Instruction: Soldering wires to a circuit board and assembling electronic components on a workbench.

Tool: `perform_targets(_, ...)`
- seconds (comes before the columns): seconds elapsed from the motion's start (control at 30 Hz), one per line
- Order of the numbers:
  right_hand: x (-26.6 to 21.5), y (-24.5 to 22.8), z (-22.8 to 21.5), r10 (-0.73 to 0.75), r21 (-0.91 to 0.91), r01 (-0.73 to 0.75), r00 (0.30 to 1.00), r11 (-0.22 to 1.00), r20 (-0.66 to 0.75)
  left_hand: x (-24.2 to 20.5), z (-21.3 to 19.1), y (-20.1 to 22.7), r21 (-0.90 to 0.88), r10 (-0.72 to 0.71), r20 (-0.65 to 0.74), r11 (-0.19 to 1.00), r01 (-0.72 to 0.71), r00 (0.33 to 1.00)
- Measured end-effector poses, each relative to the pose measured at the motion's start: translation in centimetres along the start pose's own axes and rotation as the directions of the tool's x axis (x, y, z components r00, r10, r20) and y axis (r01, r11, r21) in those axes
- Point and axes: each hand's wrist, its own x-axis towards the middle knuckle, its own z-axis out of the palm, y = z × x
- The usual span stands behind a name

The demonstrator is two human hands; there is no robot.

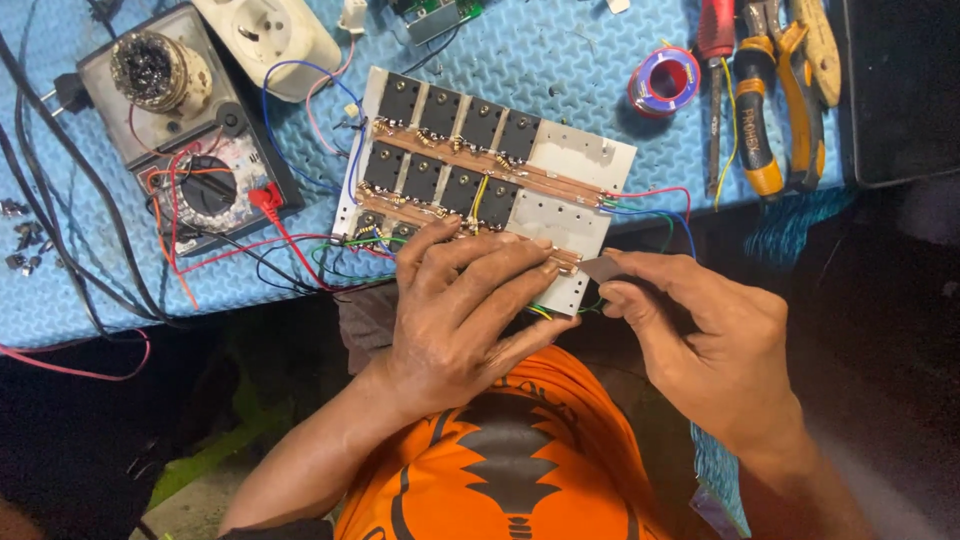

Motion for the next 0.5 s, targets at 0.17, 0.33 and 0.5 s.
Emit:
perform_targets(0.17,0.48,-0.04,-0.32,0.010,0.040,-0.011,1.000,0.999,0.027,-0.05,-0.09,-0.06,-0.008,-0.001,0.013,1.000,0.001,1.000)
perform_targets(0.33,0.68,0.25,-0.38,0.046,0.075,-0.049,0.998,0.996,0.042,-0.14,-0.11,-0.23,-0.024,0.012,-0.005,1.000,-0.013,1.000)
perform_targets(0.5,0.73,0.31,-0.31,0.030,0.073,-0.033,0.999,0.997,0.038,-0.23,-0.12,-0.28,-0.035,0.020,0.002,0.999,-0.020,1.000)
